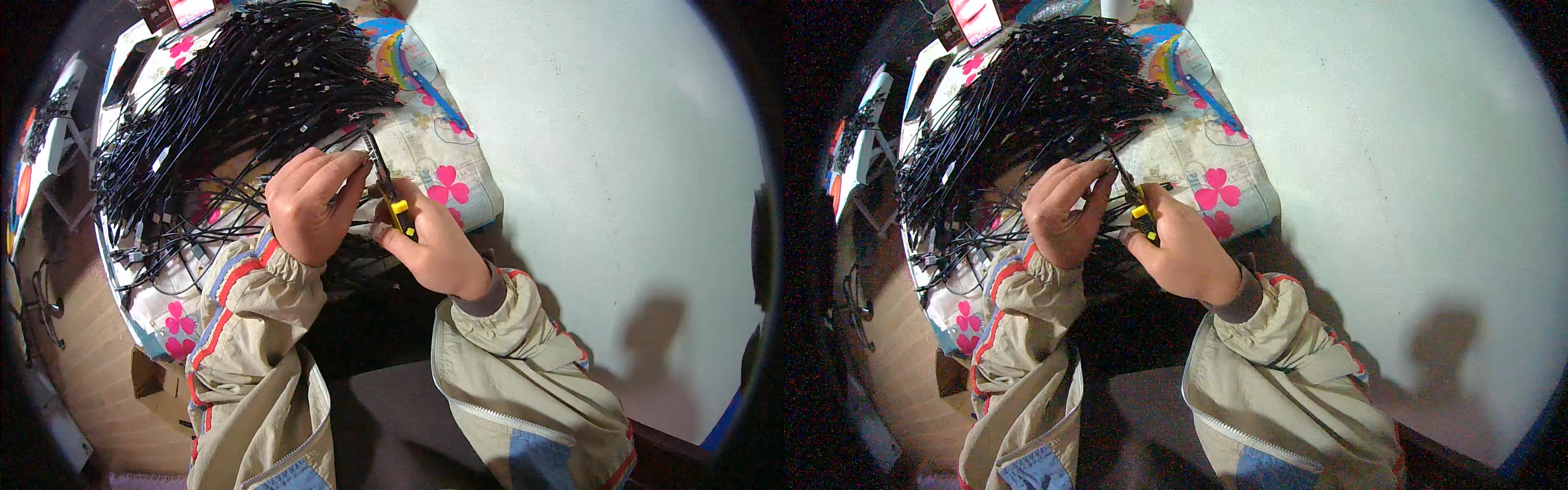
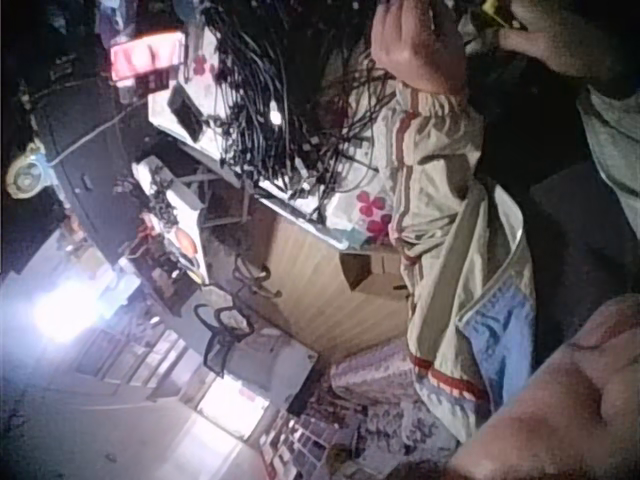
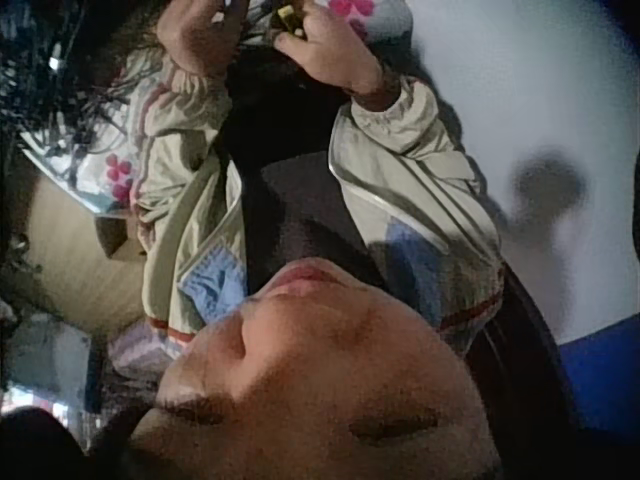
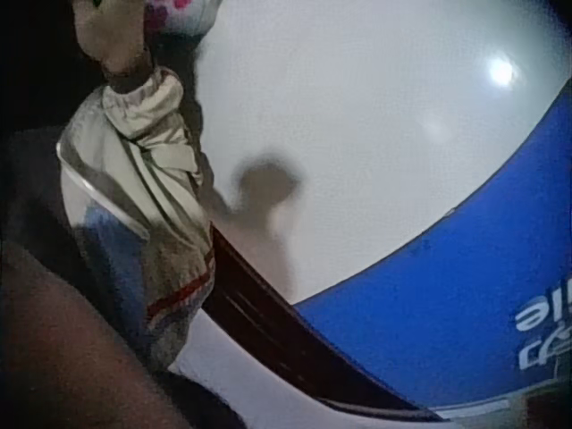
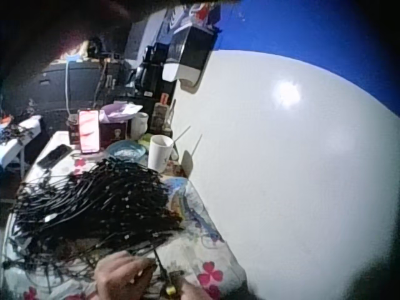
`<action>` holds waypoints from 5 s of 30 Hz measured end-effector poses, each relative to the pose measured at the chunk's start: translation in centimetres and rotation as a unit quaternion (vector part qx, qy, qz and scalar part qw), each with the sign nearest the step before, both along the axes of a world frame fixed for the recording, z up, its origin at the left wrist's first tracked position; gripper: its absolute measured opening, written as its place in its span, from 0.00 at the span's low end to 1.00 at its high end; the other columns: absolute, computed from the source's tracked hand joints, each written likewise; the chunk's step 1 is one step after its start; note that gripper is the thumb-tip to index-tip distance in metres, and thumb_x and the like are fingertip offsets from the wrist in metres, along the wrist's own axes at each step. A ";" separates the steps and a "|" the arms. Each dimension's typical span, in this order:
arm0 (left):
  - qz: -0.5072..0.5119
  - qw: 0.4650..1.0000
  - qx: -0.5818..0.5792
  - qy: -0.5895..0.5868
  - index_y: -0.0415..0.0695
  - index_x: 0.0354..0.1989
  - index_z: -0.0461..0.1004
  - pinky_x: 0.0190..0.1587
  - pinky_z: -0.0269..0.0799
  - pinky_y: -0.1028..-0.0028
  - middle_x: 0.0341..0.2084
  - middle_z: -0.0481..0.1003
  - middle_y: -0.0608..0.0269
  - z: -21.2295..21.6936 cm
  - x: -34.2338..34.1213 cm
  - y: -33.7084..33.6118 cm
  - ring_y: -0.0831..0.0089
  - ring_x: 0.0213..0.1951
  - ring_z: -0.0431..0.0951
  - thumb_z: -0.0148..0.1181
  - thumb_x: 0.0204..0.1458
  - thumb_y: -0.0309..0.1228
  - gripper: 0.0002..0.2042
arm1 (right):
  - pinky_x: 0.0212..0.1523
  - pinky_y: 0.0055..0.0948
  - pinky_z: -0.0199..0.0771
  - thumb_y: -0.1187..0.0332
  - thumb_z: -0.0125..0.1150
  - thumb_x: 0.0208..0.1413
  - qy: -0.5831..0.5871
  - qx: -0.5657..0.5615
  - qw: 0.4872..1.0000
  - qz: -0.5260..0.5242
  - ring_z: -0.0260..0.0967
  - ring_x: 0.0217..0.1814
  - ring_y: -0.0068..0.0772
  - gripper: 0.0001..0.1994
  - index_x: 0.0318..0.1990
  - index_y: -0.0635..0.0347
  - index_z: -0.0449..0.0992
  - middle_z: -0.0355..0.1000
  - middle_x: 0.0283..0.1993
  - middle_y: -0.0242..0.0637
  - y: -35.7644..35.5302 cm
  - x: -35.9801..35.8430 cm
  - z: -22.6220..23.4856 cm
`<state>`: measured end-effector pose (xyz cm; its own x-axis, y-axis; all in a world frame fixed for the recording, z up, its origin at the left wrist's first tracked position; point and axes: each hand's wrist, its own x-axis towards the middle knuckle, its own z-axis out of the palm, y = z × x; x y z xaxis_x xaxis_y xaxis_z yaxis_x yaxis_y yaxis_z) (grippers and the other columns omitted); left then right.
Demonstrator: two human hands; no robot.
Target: The person repeatedly picks up black cables from a pile on a table and uses yellow-handled pliers to trim the ends. Trimmed pieces are placed into a white tray on the left. The person continues this cycle throughout the clip.
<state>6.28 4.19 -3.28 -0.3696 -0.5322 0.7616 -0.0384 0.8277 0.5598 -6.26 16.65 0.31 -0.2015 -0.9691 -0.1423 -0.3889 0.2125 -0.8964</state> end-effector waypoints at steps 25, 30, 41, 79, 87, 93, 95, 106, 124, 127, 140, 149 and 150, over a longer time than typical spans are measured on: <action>-0.062 0.994 0.085 -0.015 0.39 0.30 0.80 0.26 0.69 0.66 0.20 0.75 0.56 -0.4 0.1 0.3 0.59 0.23 0.75 0.68 0.43 0.20 0.06 | 0.50 0.40 0.72 0.67 0.61 0.55 0.042 0.008 0.998 0.042 0.74 0.50 0.54 0.23 0.55 0.71 0.68 0.75 0.47 0.58 0.1 -2.3 -0.3; -0.068 0.991 0.099 -0.054 0.37 0.33 0.80 0.30 0.72 0.70 0.24 0.77 0.54 -0.3 0.5 0.4 0.62 0.27 0.78 0.67 0.45 0.18 0.06 | 0.51 0.30 0.69 0.71 0.61 0.57 0.078 0.009 0.996 0.038 0.70 0.47 0.30 0.19 0.54 0.69 0.69 0.74 0.46 0.41 0.3 -2.5 -0.6; -0.175 0.943 0.174 -0.225 0.44 0.32 0.82 0.34 0.74 0.61 0.24 0.78 0.54 -1.5 0.3 0.2 0.55 0.30 0.79 0.68 0.46 0.32 0.07 | 0.40 0.39 0.72 0.68 0.61 0.56 0.065 -0.040 0.994 -0.079 0.76 0.39 0.42 0.13 0.43 0.69 0.71 0.75 0.34 0.49 -1.9 -5.8 -1.3; 0.143 0.969 0.017 -0.200 0.35 0.29 0.79 0.58 0.67 0.57 0.51 0.73 0.47 -3.3 0.0 -2.0 0.47 0.56 0.69 0.62 0.45 0.22 0.04 | 0.44 0.36 0.75 0.77 0.57 0.57 0.309 -0.209 0.925 -0.076 0.78 0.43 0.47 0.15 0.52 0.66 0.69 0.78 0.39 0.46 -10.9 -9.7 -5.0; 0.110 0.968 0.046 -0.219 0.37 0.37 0.79 0.52 0.70 0.60 0.46 0.74 0.53 -3.1 0.1 -1.9 0.52 0.48 0.71 0.65 0.44 0.23 0.10 | 0.45 0.46 0.73 0.73 0.64 0.52 0.257 -0.124 0.958 0.027 0.74 0.46 0.58 0.20 0.51 0.67 0.68 0.75 0.42 0.56 -10.2 -8.3 -4.3; 0.102 0.967 0.044 -0.228 0.38 0.38 0.80 0.49 0.71 0.61 0.45 0.73 0.54 -3.1 0.0 -1.7 0.54 0.46 0.70 0.65 0.45 0.24 0.10 | 0.46 0.43 0.73 0.75 0.64 0.49 0.313 -0.147 0.937 0.061 0.73 0.48 0.57 0.23 0.54 0.66 0.67 0.73 0.45 0.55 -9.0 -6.2 -3.7; 0.110 0.965 0.042 -0.233 0.39 0.38 0.79 0.48 0.70 0.60 0.45 0.72 0.53 -3.2 -0.2 -1.7 0.53 0.46 0.69 0.65 0.46 0.24 0.10 | 0.46 0.43 0.73 0.76 0.64 0.49 0.307 -0.156 0.938 0.050 0.73 0.48 0.58 0.23 0.54 0.66 0.67 0.73 0.46 0.55 -8.9 -5.7 -3.9; 0.076 0.990 0.055 -0.110 0.39 0.39 0.69 0.44 0.69 0.58 0.34 0.72 0.51 -3.1 -0.5 -2.3 0.52 0.42 0.72 0.60 0.47 0.21 0.11 | 0.47 0.47 0.72 0.78 0.65 0.47 0.295 -0.186 0.937 0.016 0.71 0.49 0.60 0.26 0.56 0.64 0.65 0.72 0.47 0.55 -8.5 -5.7 -5.3; -0.019 0.993 0.109 0.040 0.40 0.48 0.74 0.31 0.72 0.68 0.27 0.76 0.55 -1.2 0.6 -1.0 0.60 0.28 0.78 0.57 0.57 0.22 0.11 | 0.48 0.22 0.71 0.77 0.58 0.58 -0.112 -0.035 0.992 -0.049 0.70 0.45 0.19 0.13 0.51 0.64 0.70 0.76 0.45 0.31 -2.1 -3.1 -2.1; -0.042 0.993 0.108 0.033 0.40 0.48 0.75 0.28 0.71 0.70 0.24 0.77 0.57 -0.9 0.6 -0.7 0.62 0.25 0.78 0.58 0.57 0.22 0.11 | 0.47 0.23 0.71 0.77 0.58 0.59 0.026 -0.005 0.999 -0.042 0.70 0.44 0.19 0.13 0.51 0.65 0.70 0.76 0.45 0.32 -2.5 -3.6 -3.1; -0.031 0.991 0.129 -0.021 0.38 0.42 0.78 0.34 0.77 0.74 0.30 0.82 0.58 -0.7 0.6 0.0 0.70 0.32 0.84 0.62 0.54 0.21 0.08 | 0.47 0.27 0.71 0.71 0.59 0.58 -0.124 -0.033 0.992 0.007 0.71 0.42 0.24 0.13 0.49 0.65 0.71 0.75 0.40 0.33 -0.6 -2.5 -0.5; -0.066 0.988 0.143 0.004 0.39 0.40 0.77 0.27 0.72 0.71 0.27 0.78 0.53 -0.3 0.4 -0.1 0.62 0.25 0.80 0.62 0.52 0.19 0.08 | 0.55 0.26 0.68 0.74 0.56 0.60 -0.124 -0.010 0.991 0.045 0.69 0.51 0.23 0.19 0.59 0.65 0.67 0.73 0.50 0.34 -1.0 -1.6 -0.2; -0.070 0.985 0.160 -0.007 0.38 0.40 0.77 0.28 0.72 0.72 0.27 0.78 0.52 -0.2 0.5 0.0 0.62 0.25 0.80 0.62 0.52 0.19 0.08 | 0.55 0.26 0.68 0.74 0.56 0.60 -0.128 -0.017 0.991 0.041 0.69 0.51 0.23 0.19 0.59 0.66 0.66 0.73 0.50 0.34 -1.0 -1.7 -0.1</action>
